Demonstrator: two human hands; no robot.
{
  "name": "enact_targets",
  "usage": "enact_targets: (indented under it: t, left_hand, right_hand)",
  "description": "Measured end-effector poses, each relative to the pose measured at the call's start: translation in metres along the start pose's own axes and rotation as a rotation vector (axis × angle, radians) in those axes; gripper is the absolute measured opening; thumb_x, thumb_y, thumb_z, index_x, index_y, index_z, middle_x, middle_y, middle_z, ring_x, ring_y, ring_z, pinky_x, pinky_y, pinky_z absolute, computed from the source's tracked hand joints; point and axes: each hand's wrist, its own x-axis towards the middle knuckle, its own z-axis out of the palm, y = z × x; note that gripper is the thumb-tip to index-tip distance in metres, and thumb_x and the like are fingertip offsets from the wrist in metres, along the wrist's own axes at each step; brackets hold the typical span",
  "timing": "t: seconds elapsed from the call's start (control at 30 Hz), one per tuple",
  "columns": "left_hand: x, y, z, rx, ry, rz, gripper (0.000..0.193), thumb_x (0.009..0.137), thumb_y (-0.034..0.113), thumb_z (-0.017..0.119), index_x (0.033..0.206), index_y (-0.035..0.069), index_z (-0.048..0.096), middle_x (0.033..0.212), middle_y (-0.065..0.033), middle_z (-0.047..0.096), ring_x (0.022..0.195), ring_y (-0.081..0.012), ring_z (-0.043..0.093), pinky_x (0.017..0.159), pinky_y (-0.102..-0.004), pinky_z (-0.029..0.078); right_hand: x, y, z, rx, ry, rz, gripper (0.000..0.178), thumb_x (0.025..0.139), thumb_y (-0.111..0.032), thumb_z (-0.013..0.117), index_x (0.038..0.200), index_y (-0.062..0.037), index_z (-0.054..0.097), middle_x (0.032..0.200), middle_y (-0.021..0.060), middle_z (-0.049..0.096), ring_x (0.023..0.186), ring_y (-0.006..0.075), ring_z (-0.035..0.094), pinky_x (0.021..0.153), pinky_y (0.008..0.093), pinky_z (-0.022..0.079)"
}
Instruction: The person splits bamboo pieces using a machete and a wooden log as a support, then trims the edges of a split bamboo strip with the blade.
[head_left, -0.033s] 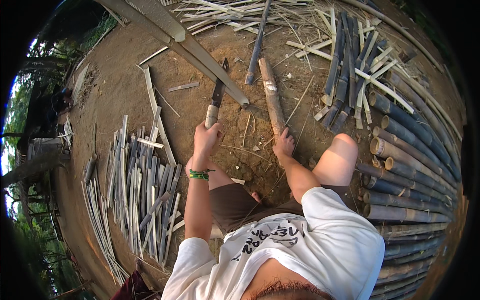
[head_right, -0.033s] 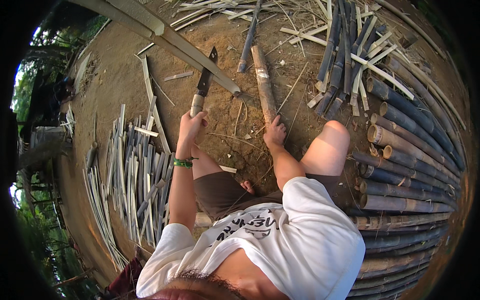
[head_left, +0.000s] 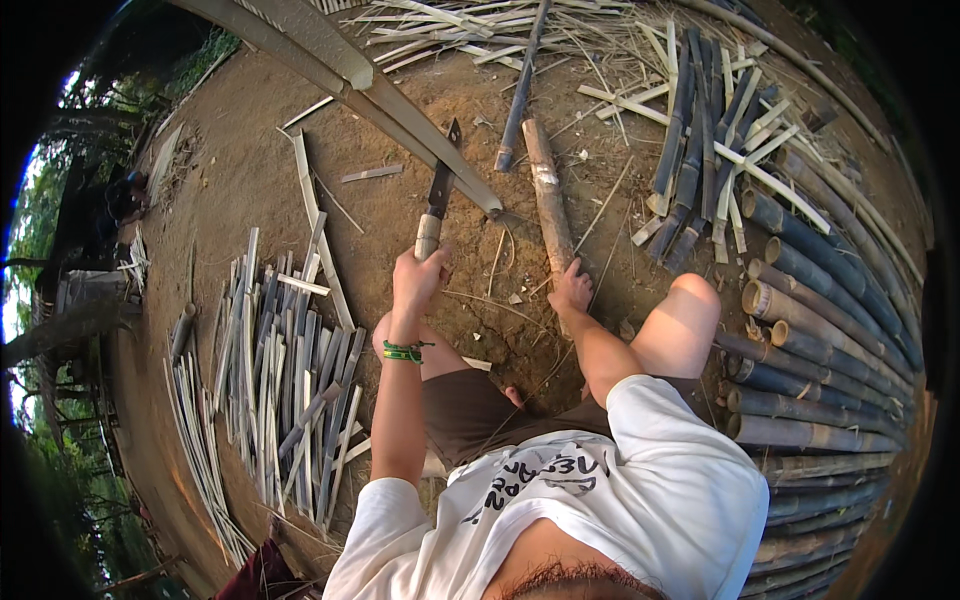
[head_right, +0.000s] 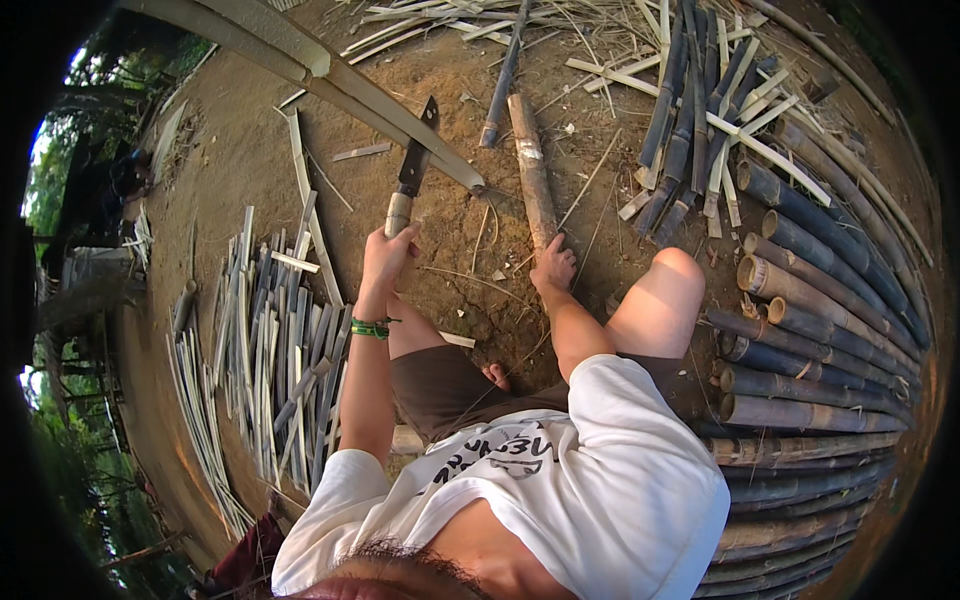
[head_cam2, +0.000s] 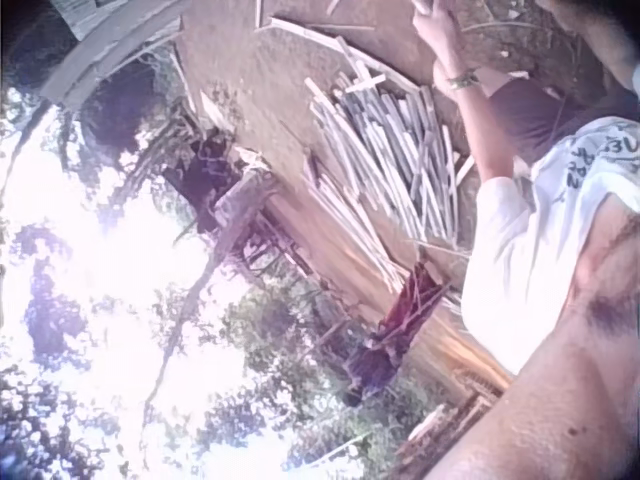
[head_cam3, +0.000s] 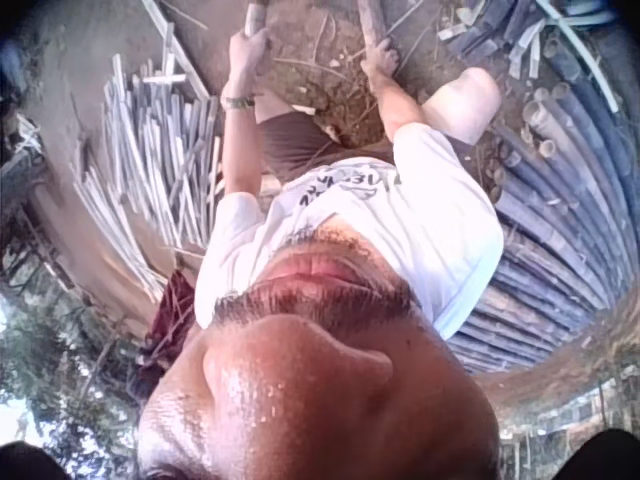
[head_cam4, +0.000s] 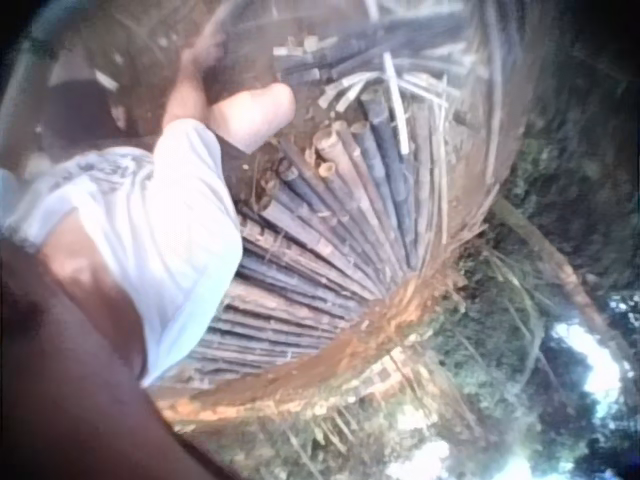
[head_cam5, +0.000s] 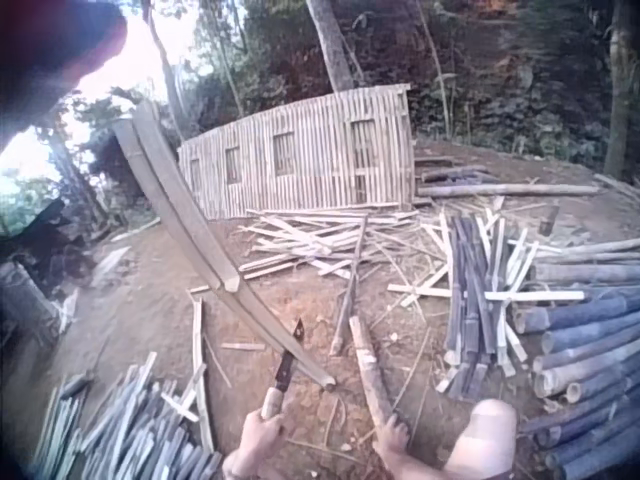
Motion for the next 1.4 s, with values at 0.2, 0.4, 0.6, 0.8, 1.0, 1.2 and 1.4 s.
enact_targets:
  t: [0.2, 0.4, 0.6, 0.8, 1.0, 1.2, 1.4]
  left_hand:
    - [-0.009, -0.015, -0.006, 0.096, 0.083, -0.037, 0.029, 0.081, 0.028, 0.078, 0.088, 0.001, 0.071, 0.066, -0.0049, 0.067, 0.061, -0.0141, 0.063, 0.06, -0.0322, 0.05]
    - [0.032, -0.002, -0.065, 0.405, -0.043, 0.143, 0.031, 0.072, 0.023, 0.076, 0.096, 0.004, 0.076, 0.071, -0.0074, 0.073, 0.067, -0.0192, 0.07, 0.067, -0.0364, 0.054]
    - [0.045, 0.044, -0.08, 0.577, -0.101, 0.17, 0.029, 0.069, 0.022, 0.074, 0.094, 0.008, 0.077, 0.074, -0.0089, 0.074, 0.075, -0.0247, 0.072, 0.074, -0.038, 0.056]
    - [0.058, 0.016, -0.066, 0.453, -0.051, 0.106, 0.03, 0.069, 0.022, 0.072, 0.093, 0.004, 0.076, 0.075, -0.0102, 0.074, 0.076, -0.0243, 0.073, 0.076, -0.038, 0.056]
    - [0.059, 0.023, -0.01, 0.577, -0.064, -0.07, 0.031, 0.073, 0.021, 0.069, 0.094, -0.001, 0.076, 0.083, -0.0164, 0.075, 0.083, -0.0301, 0.075, 0.082, -0.0383, 0.058]
    - [0.061, -0.022, 0.008, 0.484, -0.071, -0.189, 0.037, 0.075, 0.02, 0.069, 0.102, -0.004, 0.074, 0.107, -0.0263, 0.072, 0.104, -0.0374, 0.071, 0.089, -0.0444, 0.055]
    - [0.059, -0.03, 0.02, 0.451, 0.008, -0.161, 0.038, 0.077, 0.022, 0.069, 0.103, -0.005, 0.074, 0.106, -0.0265, 0.072, 0.103, -0.038, 0.071, 0.089, -0.044, 0.055]
  right_hand:
    - [0.012, -0.02, -0.08, 0.325, -0.271, 0.079, 0.108, 0.066, -0.027, 0.08, 0.154, -0.0036, 0.022, 0.136, 0.0258, 0.055, 0.114, 0.0421, 0.062, 0.096, 0.0507, 0.053]
    - [0.003, -0.022, -0.152, 0.619, -0.027, -0.185, 0.07, 0.062, -0.04, 0.082, 0.117, 0.0005, 0.065, 0.102, 0.0188, 0.071, 0.091, 0.0317, 0.069, 0.081, 0.0424, 0.052]
    - [-0.1, -0.036, -0.288, 0.905, 0.186, -0.708, 0.053, 0.072, -0.023, 0.081, 0.114, 0.002, 0.06, 0.093, 0.0138, 0.07, 0.079, 0.0232, 0.067, 0.075, 0.0372, 0.054]
    - [-0.118, -0.069, -0.308, 0.774, 0.438, -0.893, 0.059, 0.073, -0.021, 0.078, 0.121, 0.0035, 0.053, 0.091, 0.0154, 0.069, 0.079, 0.0245, 0.068, 0.076, 0.0386, 0.055]
    - [-0.02, -0.012, -0.178, 0.28, -0.006, -0.46, 0.062, 0.069, -0.032, 0.077, 0.116, 0.004, 0.059, 0.095, 0.0174, 0.071, 0.081, 0.0294, 0.067, 0.078, 0.04, 0.053]
    - [-0.028, -0.006, -0.211, 0.611, 0.029, -0.475, 0.056, 0.067, -0.031, 0.077, 0.109, 0.0029, 0.065, 0.094, 0.0164, 0.07, 0.08, 0.0274, 0.067, 0.075, 0.0385, 0.053]
    - [-0.058, -0.073, -0.29, 0.846, 0.24, -0.831, 0.058, 0.072, -0.031, 0.075, 0.115, 0.0026, 0.058, 0.092, 0.0167, 0.07, 0.079, 0.0277, 0.067, 0.075, 0.0425, 0.054]
